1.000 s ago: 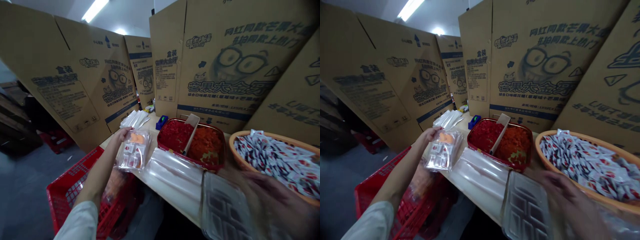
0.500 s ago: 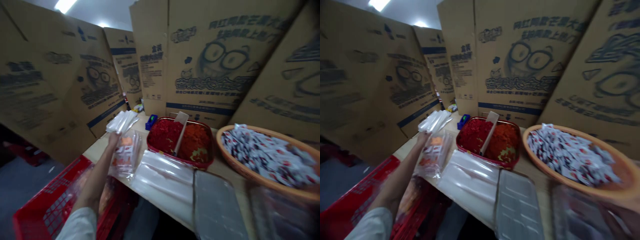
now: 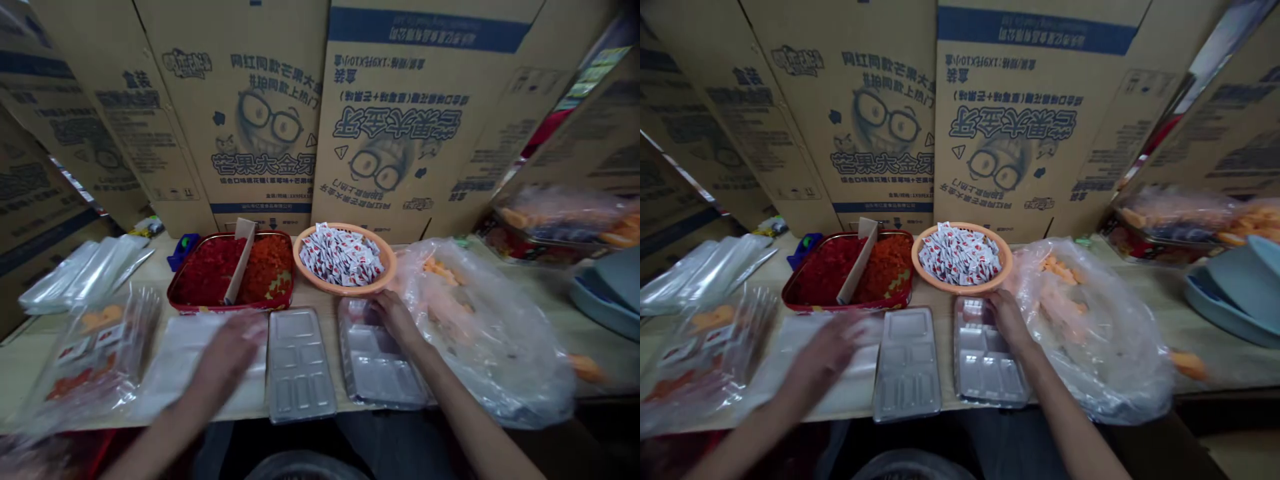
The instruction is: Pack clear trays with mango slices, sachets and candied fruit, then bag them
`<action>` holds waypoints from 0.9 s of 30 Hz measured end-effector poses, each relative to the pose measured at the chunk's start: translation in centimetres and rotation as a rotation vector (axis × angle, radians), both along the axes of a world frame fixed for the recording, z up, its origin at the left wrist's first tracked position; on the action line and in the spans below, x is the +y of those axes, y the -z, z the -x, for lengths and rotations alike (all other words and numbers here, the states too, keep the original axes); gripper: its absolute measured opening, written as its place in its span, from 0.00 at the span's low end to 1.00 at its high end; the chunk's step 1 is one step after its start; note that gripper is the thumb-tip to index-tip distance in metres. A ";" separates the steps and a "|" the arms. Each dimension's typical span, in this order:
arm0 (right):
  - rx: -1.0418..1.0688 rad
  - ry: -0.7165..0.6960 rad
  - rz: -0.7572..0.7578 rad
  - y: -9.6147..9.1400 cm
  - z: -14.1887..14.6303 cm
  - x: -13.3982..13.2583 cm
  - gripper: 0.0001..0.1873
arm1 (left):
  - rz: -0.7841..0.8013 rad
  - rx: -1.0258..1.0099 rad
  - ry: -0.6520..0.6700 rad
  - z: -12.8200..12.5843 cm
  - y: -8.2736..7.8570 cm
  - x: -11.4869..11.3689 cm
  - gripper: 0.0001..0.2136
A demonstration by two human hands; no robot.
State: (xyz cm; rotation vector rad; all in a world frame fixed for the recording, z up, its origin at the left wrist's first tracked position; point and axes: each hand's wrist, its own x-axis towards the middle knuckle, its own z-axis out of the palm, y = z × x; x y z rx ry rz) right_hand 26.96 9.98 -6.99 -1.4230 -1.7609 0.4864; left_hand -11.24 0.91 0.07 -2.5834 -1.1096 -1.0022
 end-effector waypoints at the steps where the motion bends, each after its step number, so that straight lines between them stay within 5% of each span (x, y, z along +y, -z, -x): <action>1: 0.013 -0.022 -0.004 -0.1 0.0 0.0 0.08 | 0.025 0.095 0.133 -3.7 1.1 -0.6 0.21; 5: 0.046 -0.180 0.005 -0.7 0.3 -0.1 0.11 | 0.225 0.337 0.424 -14.9 4.7 -2.4 0.27; 8: -0.033 -0.241 -0.002 -0.8 0.5 -0.5 0.11 | 0.315 0.355 0.481 -18.0 6.2 -3.0 0.25; 27: -0.464 -0.179 -0.410 -0.7 0.3 -1.2 0.13 | 0.321 0.372 0.430 -18.4 6.5 -4.0 0.21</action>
